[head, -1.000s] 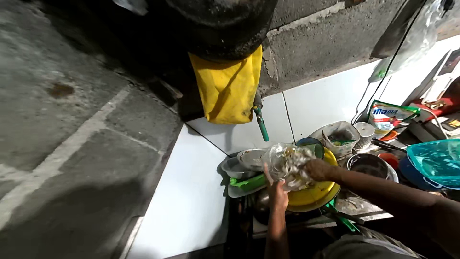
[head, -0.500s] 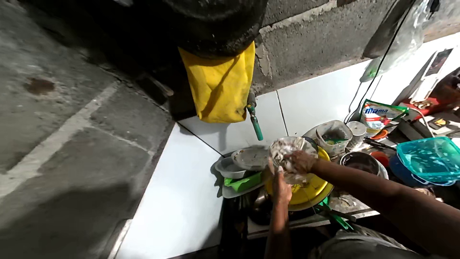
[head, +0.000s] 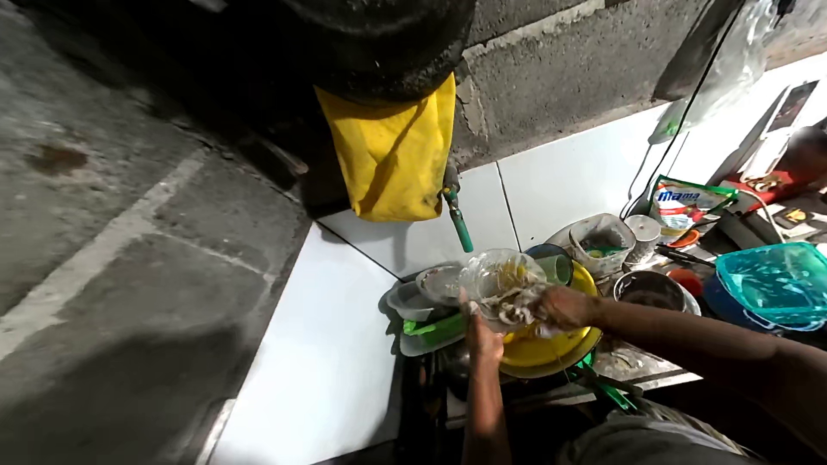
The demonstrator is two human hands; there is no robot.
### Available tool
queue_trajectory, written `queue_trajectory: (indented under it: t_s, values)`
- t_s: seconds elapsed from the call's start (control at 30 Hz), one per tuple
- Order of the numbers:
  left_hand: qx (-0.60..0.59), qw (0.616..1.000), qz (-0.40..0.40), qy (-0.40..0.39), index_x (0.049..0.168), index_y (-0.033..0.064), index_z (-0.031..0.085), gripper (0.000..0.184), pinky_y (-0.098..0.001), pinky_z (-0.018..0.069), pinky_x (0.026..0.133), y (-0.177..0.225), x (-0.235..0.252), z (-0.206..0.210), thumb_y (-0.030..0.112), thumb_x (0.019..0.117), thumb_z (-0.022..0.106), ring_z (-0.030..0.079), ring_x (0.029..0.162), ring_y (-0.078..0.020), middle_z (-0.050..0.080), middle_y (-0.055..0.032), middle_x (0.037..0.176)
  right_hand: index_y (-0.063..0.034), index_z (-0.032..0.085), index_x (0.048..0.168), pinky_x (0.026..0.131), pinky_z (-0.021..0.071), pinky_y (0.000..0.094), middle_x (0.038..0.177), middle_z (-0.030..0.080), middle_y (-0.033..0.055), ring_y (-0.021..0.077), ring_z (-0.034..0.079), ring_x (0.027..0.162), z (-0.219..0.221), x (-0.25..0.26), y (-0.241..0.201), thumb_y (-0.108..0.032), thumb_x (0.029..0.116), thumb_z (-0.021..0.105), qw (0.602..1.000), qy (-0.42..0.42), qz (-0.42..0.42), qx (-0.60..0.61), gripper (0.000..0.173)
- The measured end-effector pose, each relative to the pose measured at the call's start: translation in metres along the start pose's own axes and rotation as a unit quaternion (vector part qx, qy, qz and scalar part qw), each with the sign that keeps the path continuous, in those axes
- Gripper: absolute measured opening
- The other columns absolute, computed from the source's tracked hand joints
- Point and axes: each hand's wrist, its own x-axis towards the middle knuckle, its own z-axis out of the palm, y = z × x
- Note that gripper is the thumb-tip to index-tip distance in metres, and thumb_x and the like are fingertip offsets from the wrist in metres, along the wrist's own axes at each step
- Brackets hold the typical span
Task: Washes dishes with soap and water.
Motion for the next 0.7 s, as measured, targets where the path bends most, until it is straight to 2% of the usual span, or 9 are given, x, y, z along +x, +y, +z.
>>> queue_trajectory:
  t_s: [0.13,0.23,0.27,0.33,0.37,0.43,0.57,0.67,0.7]
  values:
    - [-0.031,0.999,-0.013,0.019,0.156,0.0166,0.031,0.045,-0.0486,0.0544,0.086,0.013,-0.009,0.015,0.024,0.1118,0.034,0.061,0.110,-0.0290,0.055,-0.0189,0.135,0.0047,0.072,0.107,0.090,0.0550,0.0624,0.109,0.071,0.0289,0.0480,0.069,0.107,-0.001,0.006,0.025,-0.012,0.0995,0.058,0.985,0.151,-0.043,-0.076,0.023]
    - [-0.066,0.994,0.030,0.082,0.113,0.0064,0.051,0.018,-0.0279,0.0512,0.060,-0.015,-0.020,0.044,0.012,0.1081,0.035,0.056,0.067,-0.0107,0.055,-0.0031,0.083,0.0047,0.073,0.100,0.086,0.0567,0.0614,0.100,0.072,0.0269,0.0461,0.071,0.099,0.021,0.008,-0.011,-0.011,0.0967,0.061,0.982,0.176,-0.045,-0.050,0.019]
    - [-0.056,0.994,0.041,0.088,0.112,0.0057,0.053,0.018,-0.0275,0.0510,0.059,-0.019,-0.018,0.043,0.010,0.1066,0.037,0.056,0.066,-0.0102,0.056,-0.0031,0.082,0.0031,0.073,0.097,0.083,0.0583,0.0594,0.096,0.073,0.0250,0.0440,0.072,0.095,0.025,0.006,-0.011,-0.011,0.0962,0.062,0.979,0.186,-0.057,-0.064,0.018]
    - [-0.024,0.999,0.020,0.035,0.148,0.0062,0.041,0.041,-0.0408,0.0538,0.081,-0.010,-0.015,0.022,0.007,0.1072,0.037,0.061,0.095,-0.0216,0.059,-0.0161,0.119,0.0053,0.072,0.103,0.086,0.0564,0.0622,0.099,0.072,0.0284,0.0478,0.071,0.098,0.015,0.000,0.010,-0.009,0.0994,0.058,0.987,0.142,-0.042,-0.068,0.020]
    - [-0.003,1.000,0.010,0.007,0.155,0.0087,0.032,0.048,-0.0441,0.0552,0.085,-0.001,-0.011,0.013,0.007,0.1072,0.037,0.063,0.102,-0.0251,0.059,-0.0193,0.128,0.0066,0.072,0.108,0.091,0.0541,0.0637,0.105,0.071,0.0306,0.0501,0.069,0.105,0.004,-0.001,0.024,-0.009,0.1009,0.055,0.990,0.121,-0.021,-0.062,0.023]
    - [0.015,1.000,0.007,0.000,0.151,0.0055,0.036,0.044,-0.0411,0.0577,0.079,0.014,-0.009,0.007,0.005,0.1064,0.036,0.067,0.096,-0.0237,0.064,-0.0185,0.119,0.0073,0.071,0.110,0.096,0.0518,0.0639,0.112,0.070,0.0319,0.0513,0.066,0.111,-0.009,0.001,0.030,-0.010,0.1018,0.054,0.992,0.120,-0.009,-0.049,0.025]
    - [-0.027,0.996,0.045,0.078,0.126,-0.0001,0.049,0.024,-0.0333,0.0535,0.073,-0.009,-0.015,0.031,0.004,0.1054,0.039,0.059,0.083,-0.0147,0.057,-0.0089,0.100,0.0060,0.073,0.103,0.091,0.0542,0.0629,0.104,0.072,0.0293,0.0482,0.069,0.104,0.016,0.011,-0.006,-0.009,0.0984,0.059,0.989,0.142,-0.037,-0.023,0.021]
    - [0.014,0.999,0.044,0.007,0.153,0.0034,0.035,0.051,-0.0406,0.0547,0.086,-0.001,-0.009,0.008,-0.002,0.1024,0.043,0.062,0.102,-0.0228,0.057,-0.0191,0.130,0.0048,0.072,0.107,0.094,0.0531,0.0634,0.110,0.071,0.0297,0.0489,0.067,0.110,0.016,0.006,0.018,-0.009,0.0997,0.058,0.988,0.138,-0.053,-0.040,0.021]
    - [0.041,0.998,0.043,-0.020,0.154,0.0046,0.033,0.054,-0.0405,0.0577,0.085,0.009,-0.005,0.000,-0.003,0.1017,0.043,0.066,0.100,-0.0232,0.059,-0.0199,0.129,0.0045,0.072,0.107,0.097,0.0524,0.0624,0.114,0.070,0.0295,0.0482,0.066,0.114,0.010,0.006,0.028,-0.009,0.0999,0.058,0.986,0.151,-0.060,-0.047,0.021]
